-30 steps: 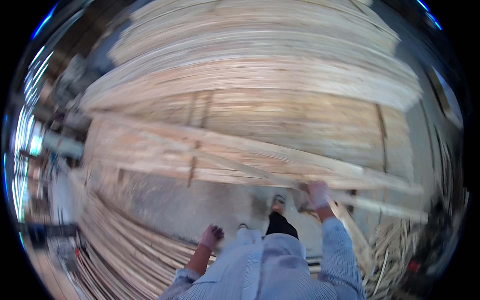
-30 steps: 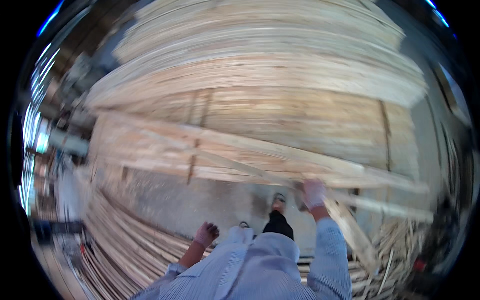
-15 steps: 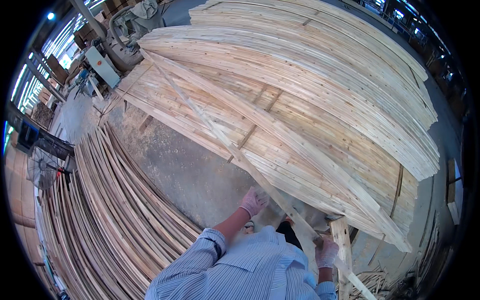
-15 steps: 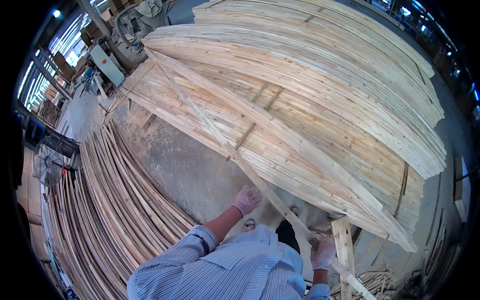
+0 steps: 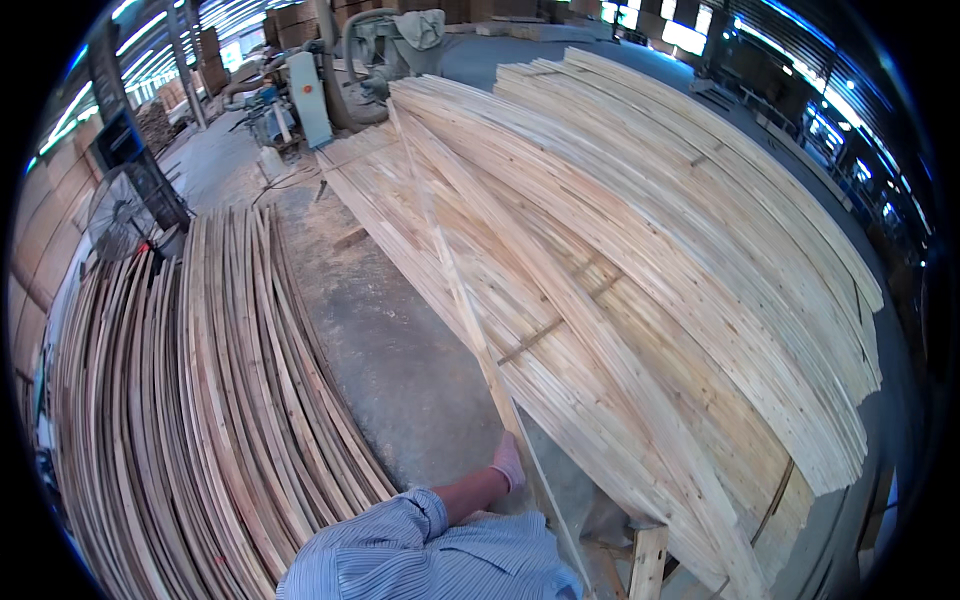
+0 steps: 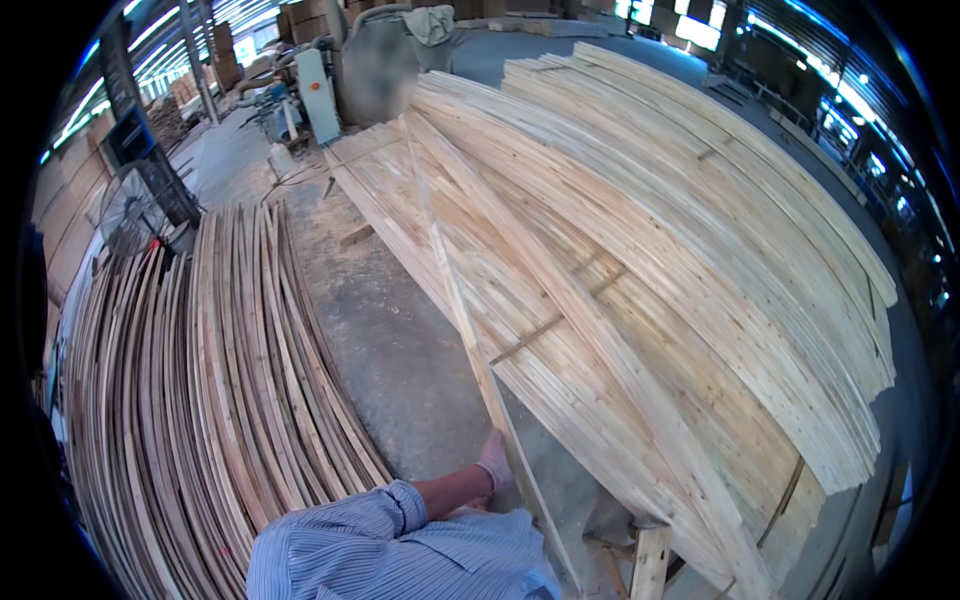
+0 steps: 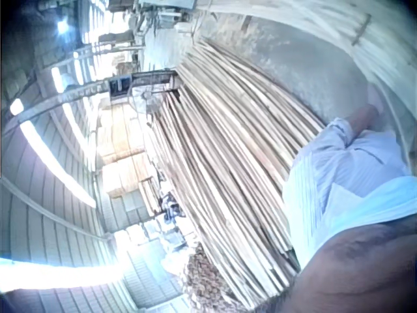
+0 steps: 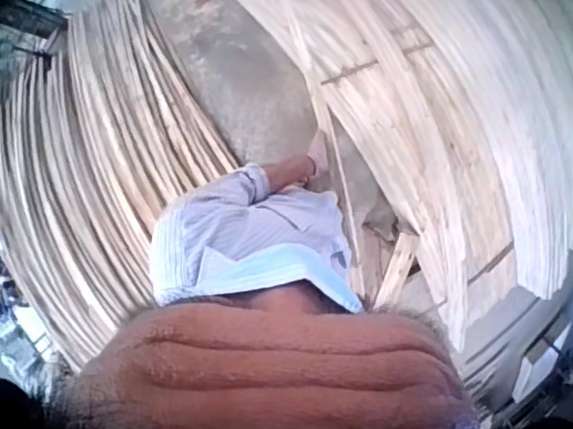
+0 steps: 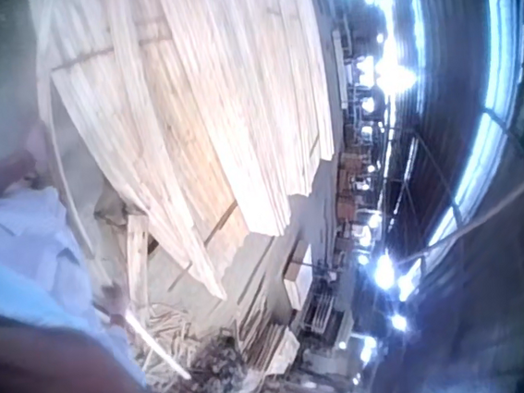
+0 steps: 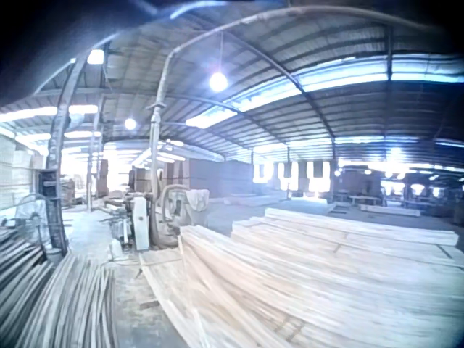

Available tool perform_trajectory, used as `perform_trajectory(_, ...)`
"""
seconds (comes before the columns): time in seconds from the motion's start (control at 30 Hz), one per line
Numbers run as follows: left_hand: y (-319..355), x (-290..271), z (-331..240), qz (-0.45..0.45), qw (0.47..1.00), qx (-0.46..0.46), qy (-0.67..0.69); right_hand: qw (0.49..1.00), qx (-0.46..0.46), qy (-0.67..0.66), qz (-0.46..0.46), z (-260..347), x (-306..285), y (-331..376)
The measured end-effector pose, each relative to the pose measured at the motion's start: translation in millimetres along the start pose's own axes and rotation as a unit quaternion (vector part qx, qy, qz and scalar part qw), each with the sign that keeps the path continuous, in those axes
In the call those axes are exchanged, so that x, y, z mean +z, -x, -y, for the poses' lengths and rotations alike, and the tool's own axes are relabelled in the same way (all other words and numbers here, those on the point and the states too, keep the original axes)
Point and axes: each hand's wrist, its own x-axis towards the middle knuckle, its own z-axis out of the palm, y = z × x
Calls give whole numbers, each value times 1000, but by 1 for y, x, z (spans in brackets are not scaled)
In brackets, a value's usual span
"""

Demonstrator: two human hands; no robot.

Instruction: The person picks up long, thin wooden planks from a pile on the floor and places them onto a larger stack of planks. The person repeats this action multiple times, moving planks one by one from the floor to the stack.

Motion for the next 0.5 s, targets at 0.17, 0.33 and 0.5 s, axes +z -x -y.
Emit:
perform_trajectory(0.17,53,-5,23,-25,999,-11,-27,1000,6,-15,23,-23,14,-14)
perform_trajectory(0.33,85,-28,52,-93,995,35,-26,999,-20,-35,34,-38,14,-37)
perform_trajectory(0.5,146,-8,65,-199,977,42,-68,996,-32,-60,51,-53,13,-54)
